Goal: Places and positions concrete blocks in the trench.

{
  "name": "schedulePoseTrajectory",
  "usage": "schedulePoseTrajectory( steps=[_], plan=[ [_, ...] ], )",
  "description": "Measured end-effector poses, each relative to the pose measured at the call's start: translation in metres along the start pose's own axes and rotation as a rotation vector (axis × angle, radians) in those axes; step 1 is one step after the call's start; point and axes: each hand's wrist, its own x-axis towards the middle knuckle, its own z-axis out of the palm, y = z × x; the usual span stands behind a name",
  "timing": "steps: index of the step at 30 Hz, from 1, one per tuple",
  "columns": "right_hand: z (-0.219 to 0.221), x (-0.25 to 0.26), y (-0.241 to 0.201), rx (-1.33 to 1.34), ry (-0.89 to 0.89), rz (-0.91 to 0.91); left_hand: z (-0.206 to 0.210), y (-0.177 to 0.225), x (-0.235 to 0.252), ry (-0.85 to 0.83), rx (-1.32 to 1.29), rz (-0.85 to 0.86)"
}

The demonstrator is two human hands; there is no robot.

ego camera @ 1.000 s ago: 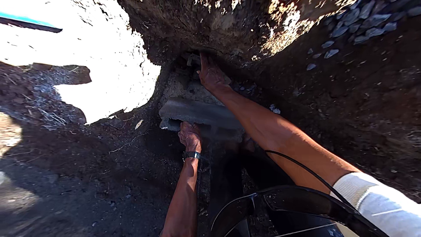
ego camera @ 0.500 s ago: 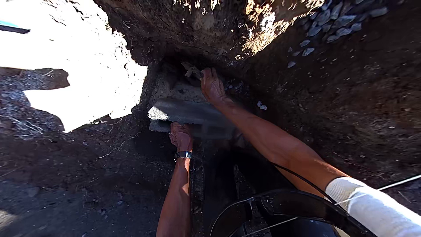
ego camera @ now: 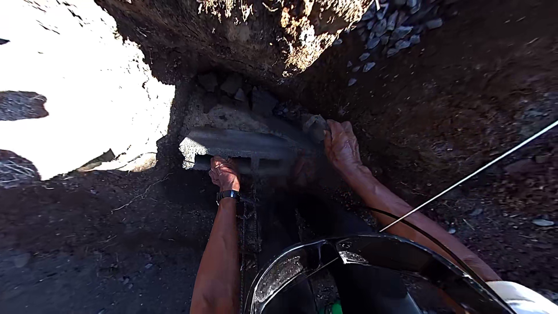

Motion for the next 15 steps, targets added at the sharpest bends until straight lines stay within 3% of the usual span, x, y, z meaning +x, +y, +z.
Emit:
schedulePoseTrajectory(
  steps=[6, 11, 15],
  plan=[
    [0.023, 0.015, 0.016, 0.088, -0.057, -0.006, 0.004, -0.006, 0.0, 0.014, -0.02, 0.03],
    [-0.003, -0.045, 0.022, 0.177, -0.167, 0.031, 0.004, -0.007, -0.004, 0.028, -0.052, 0.03],
    [-0.052, -0.099, 0.028, 0.207, -0.186, 0.076, -0.003, -0.002, -0.004, 0.002, -0.094, -0.027]
  ],
)
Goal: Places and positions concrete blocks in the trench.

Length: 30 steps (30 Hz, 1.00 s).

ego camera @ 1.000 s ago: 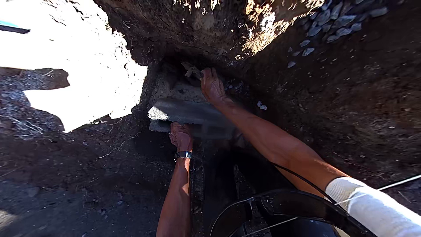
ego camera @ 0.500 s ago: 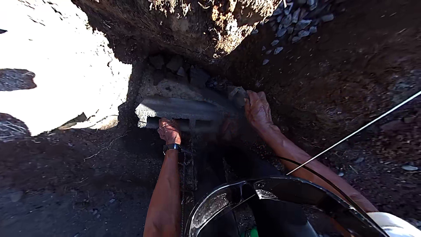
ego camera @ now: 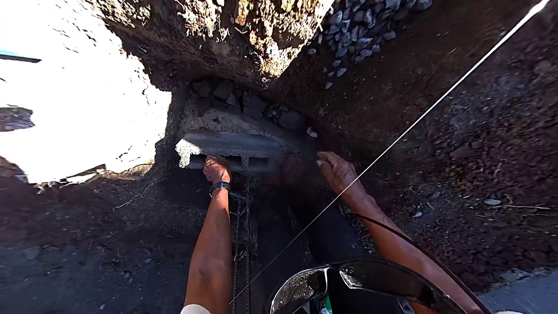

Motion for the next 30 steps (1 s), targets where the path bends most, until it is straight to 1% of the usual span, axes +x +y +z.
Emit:
schedulePoseTrajectory(
  steps=[1, 4, 6, 8, 10, 13, 17, 20, 24, 27, 30],
  plan=[
    [-0.013, -0.015, -0.001, 0.027, 0.046, 0.006, -0.002, 0.003, 0.0, -0.01, -0.011, -0.02],
    [-0.054, -0.051, -0.008, 0.164, 0.279, 0.018, -0.008, 0.009, 0.002, -0.044, 0.023, -0.064],
    [-0.082, -0.069, -0.009, 0.278, 0.415, 0.012, -0.012, 0.01, 0.002, -0.077, 0.075, -0.038],
    [-0.105, -0.083, -0.007, 0.351, 0.497, 0.015, -0.018, 0.012, -0.001, -0.093, 0.091, -0.011],
    [-0.119, -0.097, 0.001, 0.373, 0.539, 0.031, -0.023, 0.016, -0.003, -0.096, 0.097, 0.014],
    [-0.124, -0.122, 0.02, 0.348, 0.519, 0.079, -0.028, 0.023, -0.007, -0.094, 0.13, 0.026],
    [-0.134, -0.146, 0.043, 0.266, 0.517, 0.138, -0.027, 0.025, -0.017, -0.089, 0.1, 0.001],
    [-0.156, -0.137, 0.05, 0.2, 0.585, 0.077, -0.021, 0.021, -0.013, -0.094, 0.111, 0.001],
    [-0.192, -0.095, 0.046, -0.028, 0.729, -0.008, -0.022, 0.016, -0.009, -0.106, 0.097, 0.015],
    [-0.222, -0.051, 0.042, -0.143, 0.784, 0.007, -0.027, 0.028, -0.008, -0.102, 0.102, -0.032],
    [-0.232, -0.016, 0.059, -0.213, 0.773, 0.087, -0.03, 0.027, -0.01, -0.098, 0.078, -0.022]
  ],
)
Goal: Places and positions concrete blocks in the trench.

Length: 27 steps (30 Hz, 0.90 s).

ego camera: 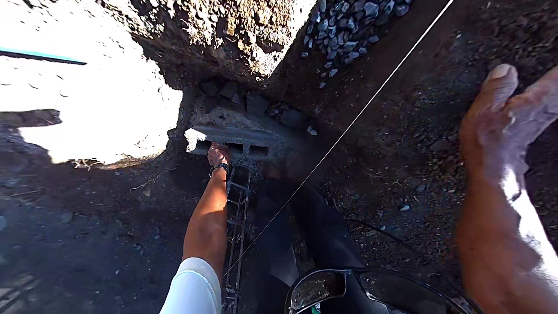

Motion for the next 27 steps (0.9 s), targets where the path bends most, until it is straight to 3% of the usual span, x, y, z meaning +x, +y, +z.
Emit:
schedulePoseTrajectory(
  steps=[7, 18, 23, 27],
  plan=[
    [0.045, 0.04, 0.001, -0.131, 0.029, 0.04, 0.001, -0.013, 0.005, -0.018, -0.167, 0.119],
    [0.051, 0.048, -0.019, -0.16, 0.236, 0.099, 0.009, -0.01, -0.024, 0.111, -0.328, 0.171],
    [0.052, 0.05, -0.024, -0.208, 0.225, 0.127, -0.001, -0.013, -0.05, 0.11, -0.388, 0.102],
    [0.043, 0.046, -0.036, -0.205, 0.217, 0.102, -0.008, -0.02, -0.077, 0.018, -0.539, -0.056]
  ],
)
